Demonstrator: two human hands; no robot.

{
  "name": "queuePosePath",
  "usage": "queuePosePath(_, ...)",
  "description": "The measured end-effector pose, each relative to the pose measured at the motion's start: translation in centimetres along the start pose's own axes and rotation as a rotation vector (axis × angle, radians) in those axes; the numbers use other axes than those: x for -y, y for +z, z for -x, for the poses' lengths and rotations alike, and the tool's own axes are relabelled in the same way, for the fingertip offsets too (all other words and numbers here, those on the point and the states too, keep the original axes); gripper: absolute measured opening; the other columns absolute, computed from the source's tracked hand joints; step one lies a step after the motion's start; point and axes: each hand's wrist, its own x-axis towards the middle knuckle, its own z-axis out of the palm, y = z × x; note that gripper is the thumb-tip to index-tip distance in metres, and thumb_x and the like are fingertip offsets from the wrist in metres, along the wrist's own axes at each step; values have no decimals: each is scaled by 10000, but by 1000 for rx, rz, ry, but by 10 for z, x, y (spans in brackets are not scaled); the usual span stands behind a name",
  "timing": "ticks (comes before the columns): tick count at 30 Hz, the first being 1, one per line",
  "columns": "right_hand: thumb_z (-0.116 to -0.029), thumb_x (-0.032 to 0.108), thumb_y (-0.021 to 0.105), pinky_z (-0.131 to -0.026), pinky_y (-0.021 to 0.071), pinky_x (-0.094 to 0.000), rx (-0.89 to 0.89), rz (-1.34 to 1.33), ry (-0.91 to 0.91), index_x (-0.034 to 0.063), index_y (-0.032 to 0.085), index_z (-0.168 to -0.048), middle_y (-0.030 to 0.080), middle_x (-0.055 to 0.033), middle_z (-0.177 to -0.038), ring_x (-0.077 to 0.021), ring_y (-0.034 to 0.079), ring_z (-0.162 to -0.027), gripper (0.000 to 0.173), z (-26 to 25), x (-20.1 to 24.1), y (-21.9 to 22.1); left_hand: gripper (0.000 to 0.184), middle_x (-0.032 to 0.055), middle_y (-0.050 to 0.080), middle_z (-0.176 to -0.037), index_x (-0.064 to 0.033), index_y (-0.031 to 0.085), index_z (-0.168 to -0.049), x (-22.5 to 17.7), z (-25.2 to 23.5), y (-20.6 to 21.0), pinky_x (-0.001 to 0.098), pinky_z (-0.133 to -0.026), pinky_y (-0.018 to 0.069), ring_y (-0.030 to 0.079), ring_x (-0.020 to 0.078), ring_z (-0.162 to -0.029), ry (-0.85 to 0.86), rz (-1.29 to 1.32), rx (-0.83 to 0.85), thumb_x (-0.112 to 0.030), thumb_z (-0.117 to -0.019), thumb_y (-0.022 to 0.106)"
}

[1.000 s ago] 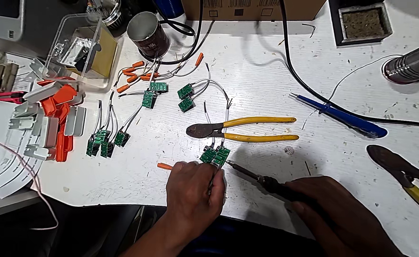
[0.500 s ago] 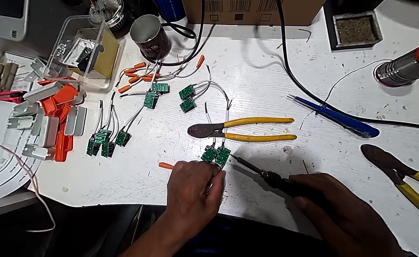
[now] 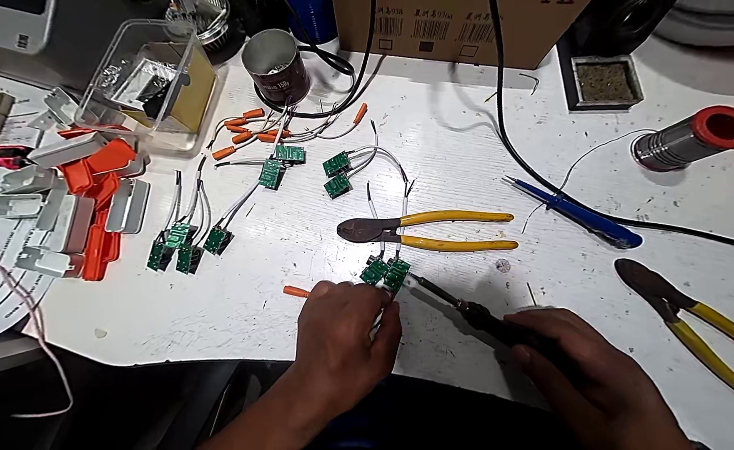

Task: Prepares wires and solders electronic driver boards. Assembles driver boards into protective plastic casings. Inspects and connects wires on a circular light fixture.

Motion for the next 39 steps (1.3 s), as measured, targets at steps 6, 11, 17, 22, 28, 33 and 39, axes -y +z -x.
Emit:
queuePosePath(6,-1045,310,551,-880,546,-242,61,26,22,91,707,-1189,714,-36,-1072,-73,655,-998,305,2,9,0,197,-59,688,-719,-154,725,-862,2,0,0,323,-680,447,596,65,-645,12,-11,-4,-286,-958,615)
queuePosePath(11,-1061,311,528,-806,569,-205,25,-34,1,74,665,-1251,703,-50,-1066,-39,663,-929,333,1,5,2,168,-62,652,-718,-145,699,-885,3,1,-1,309,-659,442,564,51,-632,10,-8,-6,-301,-936,664)
queuePosePath(17,-1079,292,478,-805,570,-322,42,19,1,22,647,-1258,715,-137,-1050,-165,686,-929,365,0,9,2,184,-35,670,-718,-130,711,-831,3,0,-2,287,-640,444,592,64,-648,56,-99,-40,-236,-955,627)
queuePosePath(22,-1067,232,477,-784,568,-390,-18,99,-34,11,650,-1230,721,-176,-1016,-246,699,-916,325,4,13,11,154,-28,687,-759,-122,715,-866,6,4,-4,289,-671,477,609,62,-680,72,-79,-46,-238,-950,660)
queuePosePath(28,-1065,257,480,-764,546,-345,-124,105,-94,41,632,-1249,711,-157,-998,-228,681,-891,322,8,9,22,129,-21,696,-799,-123,711,-887,4,7,-7,289,-693,510,632,70,-721,80,-136,-54,-241,-937,696)
queuePosePath(33,-1058,241,487,-791,539,-348,-137,130,-102,45,646,-1244,723,-152,-1021,-231,686,-924,314,8,9,23,129,-1,709,-802,-106,716,-882,4,6,-6,285,-681,529,657,86,-735,115,-182,-65,-218,-939,686)
queuePosePath(39,-1057,243,486,-754,532,-348,-135,142,-106,42,651,-1231,719,-151,-998,-235,681,-887,312,7,9,23,166,5,699,-782,-95,722,-871,3,5,-4,279,-673,515,643,89,-719,114,-185,-79,-215,-963,654)
